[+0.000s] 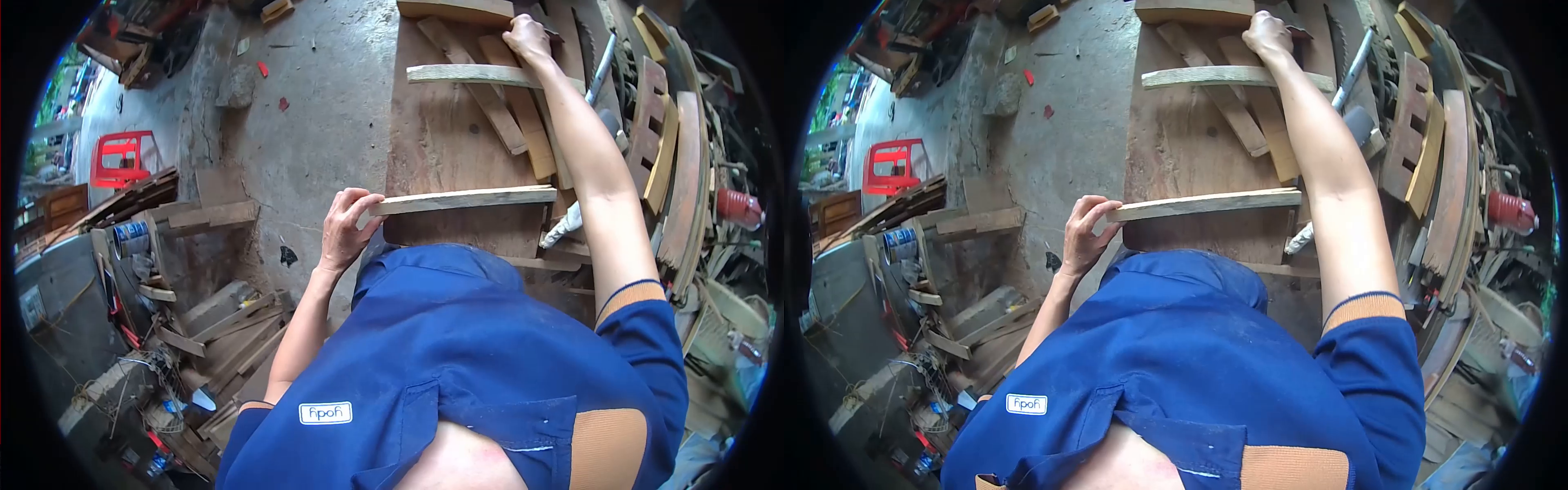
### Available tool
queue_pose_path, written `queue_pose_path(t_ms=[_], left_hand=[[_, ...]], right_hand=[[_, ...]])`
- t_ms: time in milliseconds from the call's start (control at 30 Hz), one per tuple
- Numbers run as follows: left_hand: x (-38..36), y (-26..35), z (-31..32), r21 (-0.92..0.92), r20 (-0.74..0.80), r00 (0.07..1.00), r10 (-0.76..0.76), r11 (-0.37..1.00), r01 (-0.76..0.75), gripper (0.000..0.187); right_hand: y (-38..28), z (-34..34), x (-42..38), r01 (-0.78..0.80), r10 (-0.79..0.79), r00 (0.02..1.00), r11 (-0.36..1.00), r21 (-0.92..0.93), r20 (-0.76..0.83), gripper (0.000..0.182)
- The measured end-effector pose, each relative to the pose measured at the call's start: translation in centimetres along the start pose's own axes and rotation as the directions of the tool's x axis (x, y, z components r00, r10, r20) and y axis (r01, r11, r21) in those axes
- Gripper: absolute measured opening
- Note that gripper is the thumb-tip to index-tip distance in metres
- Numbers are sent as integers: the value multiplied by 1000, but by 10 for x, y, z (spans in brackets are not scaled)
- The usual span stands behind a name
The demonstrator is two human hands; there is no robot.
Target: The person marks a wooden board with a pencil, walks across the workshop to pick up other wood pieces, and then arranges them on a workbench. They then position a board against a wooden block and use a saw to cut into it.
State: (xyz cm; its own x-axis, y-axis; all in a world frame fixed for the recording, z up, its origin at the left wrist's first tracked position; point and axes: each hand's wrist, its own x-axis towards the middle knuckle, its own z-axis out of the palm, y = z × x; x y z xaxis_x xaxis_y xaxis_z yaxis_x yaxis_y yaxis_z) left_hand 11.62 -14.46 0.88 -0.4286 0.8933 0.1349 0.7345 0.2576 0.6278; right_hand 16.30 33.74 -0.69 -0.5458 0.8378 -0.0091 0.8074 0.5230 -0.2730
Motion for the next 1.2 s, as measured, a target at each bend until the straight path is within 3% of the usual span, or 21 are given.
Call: queue_pose_path(t_ms=[100, 133, 233, 267, 300, 333, 367, 400, 433, 500, 533, 600, 633, 733, 833, 867, 933, 967, 1067, 1133, 1200], left_hand=[[6, -1, -3, -159, 18, 998, -54, 986, 56, 32], [9, 2, -5, -249, 64, 990, -124, 959, 136, 30], [14, -6, -7, -357, 199, 971, -132, 913, 197, 32], [15, -7, -6, -431, 276, 930, -244, 833, 347, 32], [17, -8, -7, -484, 361, 868, -340, 727, 486, 31], [18, -10, -7, -486, 358, 871, -337, 729, 482, 31], [20, -12, -5, -471, 381, 859, -342, 727, 499, 30], [21, -14, -4, -455, 405, 846, -347, 726, 516, 28], [22, -15, -2, -457, 405, 847, -344, 726, 514, 28], [25, -15, 1, -465, 405, 856, -320, 734, 495, 24], [25, -16, 3, -466, 410, 857, -311, 737, 490, 24], [26, -17, 5, -467, 391, 861, -324, 737, 489, 23], [26, -17, 5, -462, 378, 867, -324, 746, 480, 25], [21, -20, 9, -454, 282, 930, -237, 821, 347, 29], [19, -21, 8, -408, 243, 954, -175, 874, 264, 31], [18, -19, 8, -412, 233, 956, -178, 872, 263, 31], [17, -16, 8, -420, 219, 961, -167, 873, 247, 29], [17, -17, 8, -430, 213, 962, -171, 868, 249, 29], [12, -21, 9, -446, 221, 962, -158, 861, 244, 28], [9, -24, 5, -450, 257, 953, -162, 852, 266, 25], [7, -26, 4, -467, 249, 956, -157, 845, 260, 27]], right_hand=[[-19, -15, -8, 68, -53, 992, 989, -134, 119, 33], [-27, -18, -9, 32, -10, 992, 985, -171, 125, 33], [-31, -15, -10, -37, 56, 993, 983, -178, 101, 33], [-30, -16, -12, -37, 55, 994, 983, -181, 96, 33], [-28, -17, -16, -63, 70, 996, 991, -117, 58, 34], [-26, -18, -20, -87, 88, 996, 995, -51, 21, 34], [-21, -20, -25, 50, -51, 996, 999, -19, -77, 35], [-21, -29, -31, 49, -51, 996, 999, -21, -80, 35], [-22, -42, -37, 134, -111, 983, 978, 161, -145, 33], [-14, -53, -42, 347, -224, 920, 845, 406, -321, 27], [-21, -73, -54, 187, -89, 982, 607, 772, -168, 33], [-16, -94, -84, 85, -62, 996, 455, 886, -64, 48], [-13, -98, -104, 213, -95, 977, 486, 848, -191, 21], [4, -118, -150, 22, -43, 999, 86, 996, -18, 18], [35, -122, -191, -176, -137, 981, -324, 929, 138, 29], [41, -121, -204, -172, -189, 977, -407, 897, 102, 30], [51, -112, -229, -158, -139, 985, -517, 841, 100, 32], [55, -109, -241, -151, -121, 987, -528, 836, 102, 35], [53, -97, -271, -100, -47, 995, -512, 853, 88, 19], [47, -91, -284, -102, 12, 994, -258, 961, 109, 26], [31, -84, -296, -184, 50, 982, 98, 978, 180, 36]])
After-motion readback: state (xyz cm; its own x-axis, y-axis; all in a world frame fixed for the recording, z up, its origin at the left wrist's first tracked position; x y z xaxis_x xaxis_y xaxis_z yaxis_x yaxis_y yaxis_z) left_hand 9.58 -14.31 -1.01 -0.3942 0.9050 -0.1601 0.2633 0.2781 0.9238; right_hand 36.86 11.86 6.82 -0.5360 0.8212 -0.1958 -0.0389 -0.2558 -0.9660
